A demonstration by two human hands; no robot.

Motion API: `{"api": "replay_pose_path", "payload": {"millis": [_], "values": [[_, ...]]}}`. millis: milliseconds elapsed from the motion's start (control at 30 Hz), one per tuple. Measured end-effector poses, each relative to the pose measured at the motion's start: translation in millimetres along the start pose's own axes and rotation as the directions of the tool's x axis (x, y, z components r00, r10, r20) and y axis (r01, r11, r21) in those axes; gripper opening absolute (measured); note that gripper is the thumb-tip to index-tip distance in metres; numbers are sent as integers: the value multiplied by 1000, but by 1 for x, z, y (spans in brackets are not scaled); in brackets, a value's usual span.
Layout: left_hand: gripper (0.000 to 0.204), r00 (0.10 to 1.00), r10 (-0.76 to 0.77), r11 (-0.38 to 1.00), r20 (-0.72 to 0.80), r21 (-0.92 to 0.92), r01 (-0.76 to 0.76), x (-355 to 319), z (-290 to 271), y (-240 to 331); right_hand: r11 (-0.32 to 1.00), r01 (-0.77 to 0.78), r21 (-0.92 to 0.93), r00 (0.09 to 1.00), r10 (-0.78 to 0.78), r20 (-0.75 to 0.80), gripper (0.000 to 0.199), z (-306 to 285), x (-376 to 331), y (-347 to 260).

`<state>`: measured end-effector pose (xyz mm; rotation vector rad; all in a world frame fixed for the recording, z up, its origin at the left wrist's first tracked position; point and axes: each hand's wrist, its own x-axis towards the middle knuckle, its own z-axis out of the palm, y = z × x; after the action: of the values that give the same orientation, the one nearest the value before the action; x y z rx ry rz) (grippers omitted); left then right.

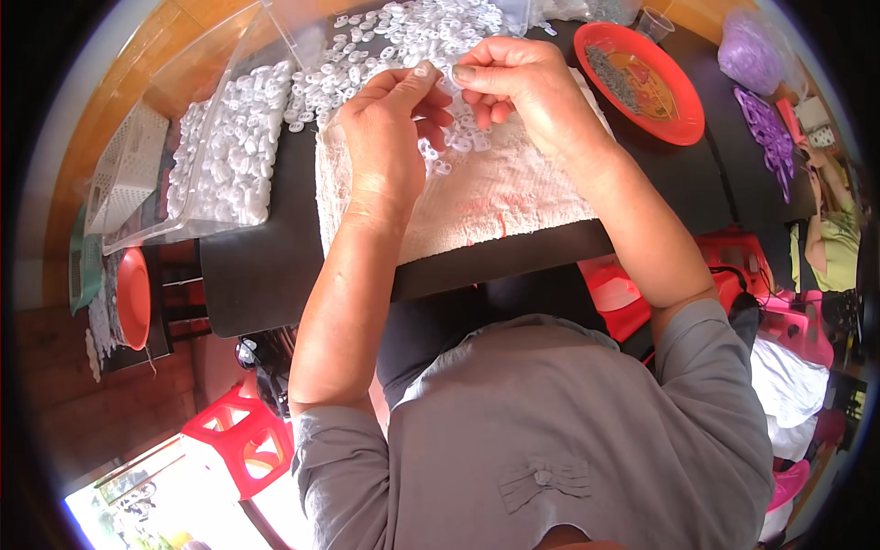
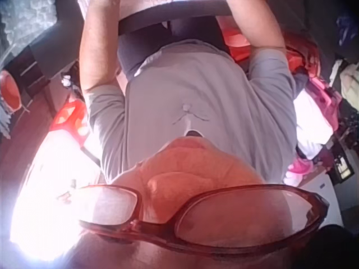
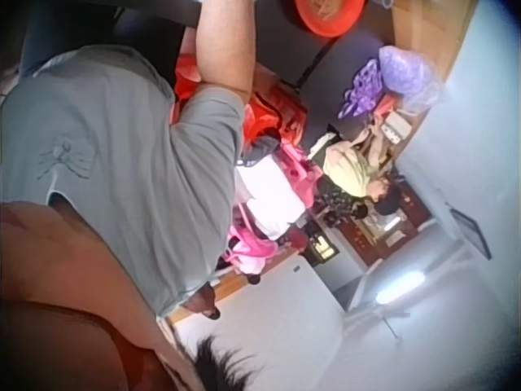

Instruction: The person is sorting small white plastic components on a workbench.

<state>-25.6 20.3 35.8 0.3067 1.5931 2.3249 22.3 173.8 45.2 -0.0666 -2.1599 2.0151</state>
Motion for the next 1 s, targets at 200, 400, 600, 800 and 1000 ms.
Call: {"api": "replay_pose_path", "payload": {"millis": [200,400,600,800,1000], "values": [[20,985,74,996,-153,-41,-81,8,-10,-2,988,2,-153,988,22,154,13,-1,-7,-4],[15,989,51,997,-139,-44,-57,12,-14,-1,960,-26,-280,966,96,240,10,-3,-11,14],[12,992,8,998,-125,60,0,9,-10,0,959,-173,-224,967,209,146,14,-8,-16,19],[16,1000,-7,971,-1,241,7,2,-4,9,974,-164,-153,980,179,89,14,-12,-22,9],[19,986,-97,923,139,383,37,-6,3,9,985,-168,34,986,167,24,16,-27,-18,13]]}}
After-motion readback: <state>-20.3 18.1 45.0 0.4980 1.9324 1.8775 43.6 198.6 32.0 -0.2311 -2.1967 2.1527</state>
